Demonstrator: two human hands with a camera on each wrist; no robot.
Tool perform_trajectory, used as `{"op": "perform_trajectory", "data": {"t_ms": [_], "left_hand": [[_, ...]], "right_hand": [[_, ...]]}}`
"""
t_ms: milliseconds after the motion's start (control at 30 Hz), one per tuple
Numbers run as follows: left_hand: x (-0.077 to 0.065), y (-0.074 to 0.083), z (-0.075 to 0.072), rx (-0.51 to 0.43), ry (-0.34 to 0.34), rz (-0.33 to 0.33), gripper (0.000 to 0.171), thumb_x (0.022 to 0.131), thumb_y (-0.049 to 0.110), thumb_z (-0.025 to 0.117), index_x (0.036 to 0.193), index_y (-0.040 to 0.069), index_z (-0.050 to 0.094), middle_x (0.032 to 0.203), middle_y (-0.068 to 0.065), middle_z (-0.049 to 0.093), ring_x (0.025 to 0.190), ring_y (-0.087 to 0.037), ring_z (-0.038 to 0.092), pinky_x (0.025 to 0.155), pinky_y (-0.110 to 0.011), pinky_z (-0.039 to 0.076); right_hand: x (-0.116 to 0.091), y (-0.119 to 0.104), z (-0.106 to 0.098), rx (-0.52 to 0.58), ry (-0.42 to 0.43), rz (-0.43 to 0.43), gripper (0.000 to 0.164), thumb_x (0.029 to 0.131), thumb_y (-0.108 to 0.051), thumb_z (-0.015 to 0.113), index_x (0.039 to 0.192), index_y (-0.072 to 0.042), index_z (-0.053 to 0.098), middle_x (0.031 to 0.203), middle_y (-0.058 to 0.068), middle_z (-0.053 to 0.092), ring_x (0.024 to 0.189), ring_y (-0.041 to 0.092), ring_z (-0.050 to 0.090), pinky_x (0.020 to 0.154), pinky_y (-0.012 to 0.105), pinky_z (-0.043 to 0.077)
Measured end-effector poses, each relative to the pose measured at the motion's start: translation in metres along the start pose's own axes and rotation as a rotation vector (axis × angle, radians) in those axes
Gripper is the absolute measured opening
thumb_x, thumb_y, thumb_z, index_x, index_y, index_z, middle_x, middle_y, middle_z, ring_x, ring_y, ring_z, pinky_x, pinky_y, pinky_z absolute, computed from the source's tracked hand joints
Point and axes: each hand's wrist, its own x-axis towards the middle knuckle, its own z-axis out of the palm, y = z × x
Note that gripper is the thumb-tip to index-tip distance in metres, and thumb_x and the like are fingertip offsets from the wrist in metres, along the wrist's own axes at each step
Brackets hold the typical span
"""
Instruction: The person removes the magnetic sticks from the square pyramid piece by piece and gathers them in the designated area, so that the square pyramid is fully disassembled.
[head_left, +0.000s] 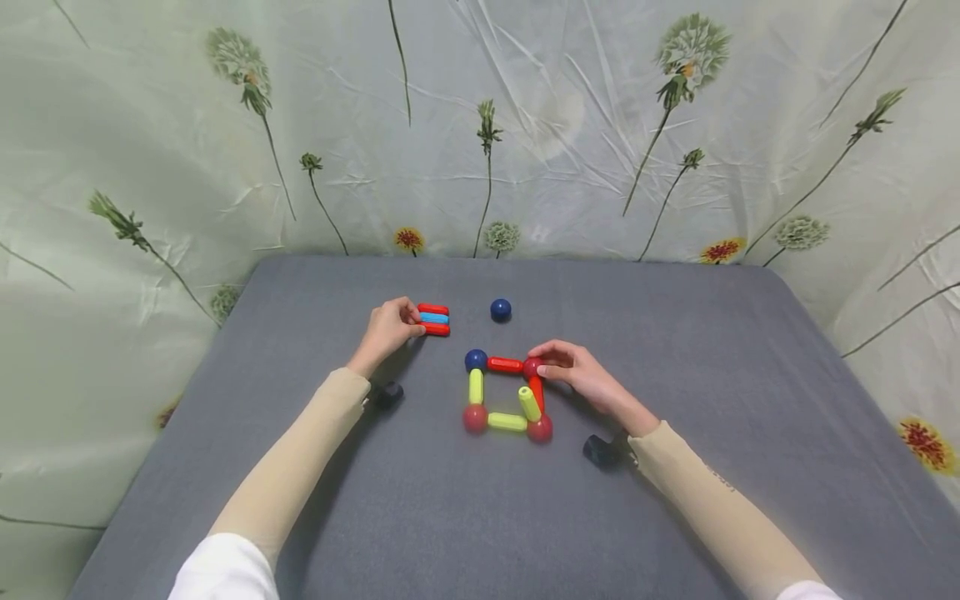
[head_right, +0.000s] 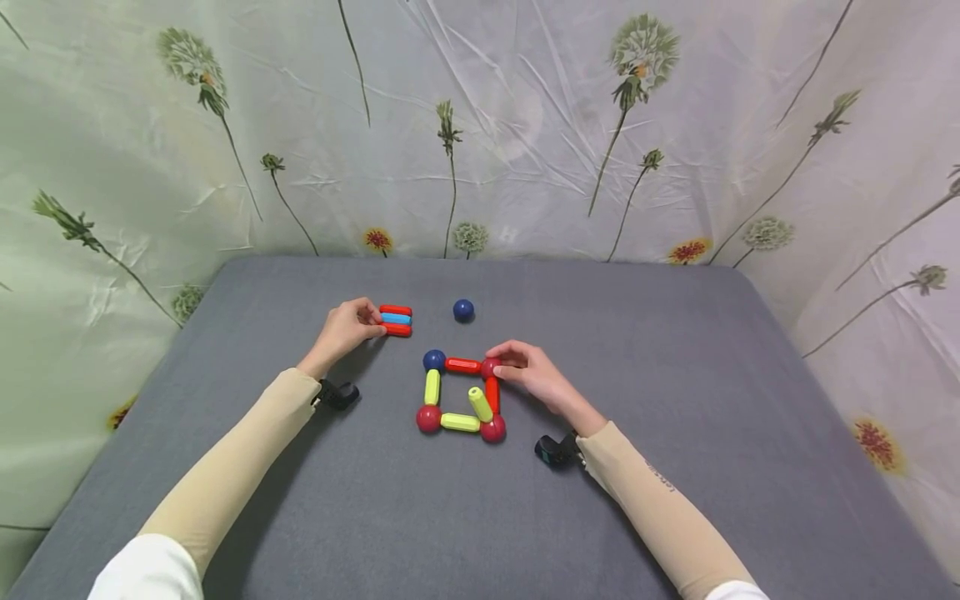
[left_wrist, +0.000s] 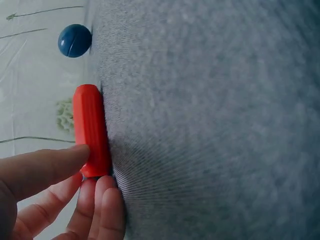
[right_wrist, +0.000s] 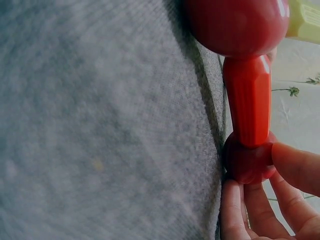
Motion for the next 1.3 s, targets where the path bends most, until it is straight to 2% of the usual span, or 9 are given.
{"op": "perform_trajectory", "data": {"t_ms": [100, 200, 400, 467, 567, 767, 1000, 1167, 1300], "left_hand": [[-0.002, 0.002, -0.001, 0.005, 0.004, 0.037, 0.014, 0.081, 0.003, 0.071, 0.089, 0.002, 0.059, 0.083, -0.009, 0.058, 0.079, -0.024, 0.053, 0.068, -0.032, 0.041], [-0.007, 0.01, 0.0, -0.053, -0.039, 0.156, 0.016, 0.081, 0.002, 0.071, 0.093, 0.001, 0.06, 0.088, -0.012, 0.059, 0.081, -0.024, 0.055, 0.07, -0.032, 0.043], [-0.036, 0.048, 0.022, -0.334, -0.462, 0.44, 0.025, 0.086, 0.0, 0.068, 0.11, -0.002, 0.06, 0.109, -0.019, 0.059, 0.086, -0.023, 0.059, 0.076, -0.034, 0.05], [-0.047, 0.061, 0.034, -0.335, -0.569, 0.5, 0.028, 0.087, 0.004, 0.068, 0.114, 0.002, 0.061, 0.113, -0.012, 0.06, 0.089, -0.019, 0.06, 0.079, -0.033, 0.051], [-0.06, 0.073, 0.052, -0.277, -0.633, 0.565, 0.028, 0.087, 0.007, 0.069, 0.114, 0.009, 0.063, 0.11, 0.001, 0.061, 0.088, -0.013, 0.061, 0.079, -0.03, 0.051], [-0.068, 0.082, 0.073, -0.178, -0.519, 0.601, 0.021, 0.081, -0.001, 0.073, 0.094, 0.01, 0.061, 0.091, 0.005, 0.059, 0.082, -0.009, 0.058, 0.075, -0.022, 0.051], [-0.068, 0.079, 0.079, -0.067, -0.361, 0.611, 0.025, 0.077, -0.004, 0.074, 0.08, 0.01, 0.054, 0.078, 0.002, 0.053, 0.073, -0.011, 0.055, 0.066, -0.02, 0.05], [-0.062, 0.065, 0.059, -0.15, -0.275, 0.465, 0.019, 0.078, 0.0, 0.076, 0.083, 0.008, 0.06, 0.083, 0.0, 0.063, 0.076, -0.012, 0.06, 0.07, -0.025, 0.051], [-0.047, 0.04, 0.033, -0.19, -0.092, 0.322, 0.016, 0.077, 0.001, 0.077, 0.089, 0.004, 0.066, 0.09, -0.006, 0.066, 0.079, -0.019, 0.063, 0.072, -0.032, 0.053]], "right_hand": [[0.0, 0.0, 0.0, -0.005, 0.003, 0.0, 0.031, 0.092, -0.006, 0.06, 0.122, 0.003, 0.057, 0.121, 0.017, 0.057, 0.104, 0.026, 0.054, 0.089, 0.032, 0.046], [0.0, 0.0, -0.001, -0.004, 0.003, 0.0, 0.031, 0.092, -0.006, 0.06, 0.122, 0.003, 0.057, 0.12, 0.017, 0.057, 0.104, 0.026, 0.054, 0.09, 0.033, 0.046], [0.0, 0.001, -0.002, 0.01, -0.002, -0.014, 0.032, 0.092, -0.006, 0.06, 0.122, 0.004, 0.056, 0.119, 0.018, 0.057, 0.104, 0.026, 0.055, 0.09, 0.032, 0.046], [0.0, 0.001, -0.002, 0.016, -0.007, -0.025, 0.032, 0.093, -0.006, 0.06, 0.122, 0.004, 0.056, 0.118, 0.018, 0.057, 0.102, 0.026, 0.055, 0.089, 0.031, 0.046], [0.0, 0.001, -0.002, 0.027, -0.017, -0.04, 0.032, 0.093, -0.007, 0.06, 0.122, 0.005, 0.056, 0.118, 0.019, 0.058, 0.1, 0.024, 0.057, 0.087, 0.029, 0.047], [0.0, 0.001, -0.003, 0.027, -0.016, -0.05, 0.032, 0.093, -0.007, 0.06, 0.122, 0.005, 0.056, 0.118, 0.019, 0.059, 0.099, 0.023, 0.057, 0.086, 0.028, 0.047], [0.001, 0.002, -0.006, 0.013, 0.01, -0.04, 0.031, 0.093, -0.006, 0.059, 0.122, 0.005, 0.057, 0.117, 0.019, 0.059, 0.1, 0.025, 0.057, 0.086, 0.03, 0.046], [0.001, 0.002, -0.006, 0.022, -0.01, -0.029, 0.032, 0.092, -0.006, 0.06, 0.123, 0.005, 0.056, 0.118, 0.019, 0.058, 0.102, 0.025, 0.056, 0.087, 0.03, 0.046], [0.002, 0.001, -0.007, 0.016, -0.015, -0.012, 0.033, 0.092, -0.007, 0.06, 0.123, 0.004, 0.057, 0.12, 0.018, 0.057, 0.104, 0.025, 0.054, 0.088, 0.032, 0.045]]}}
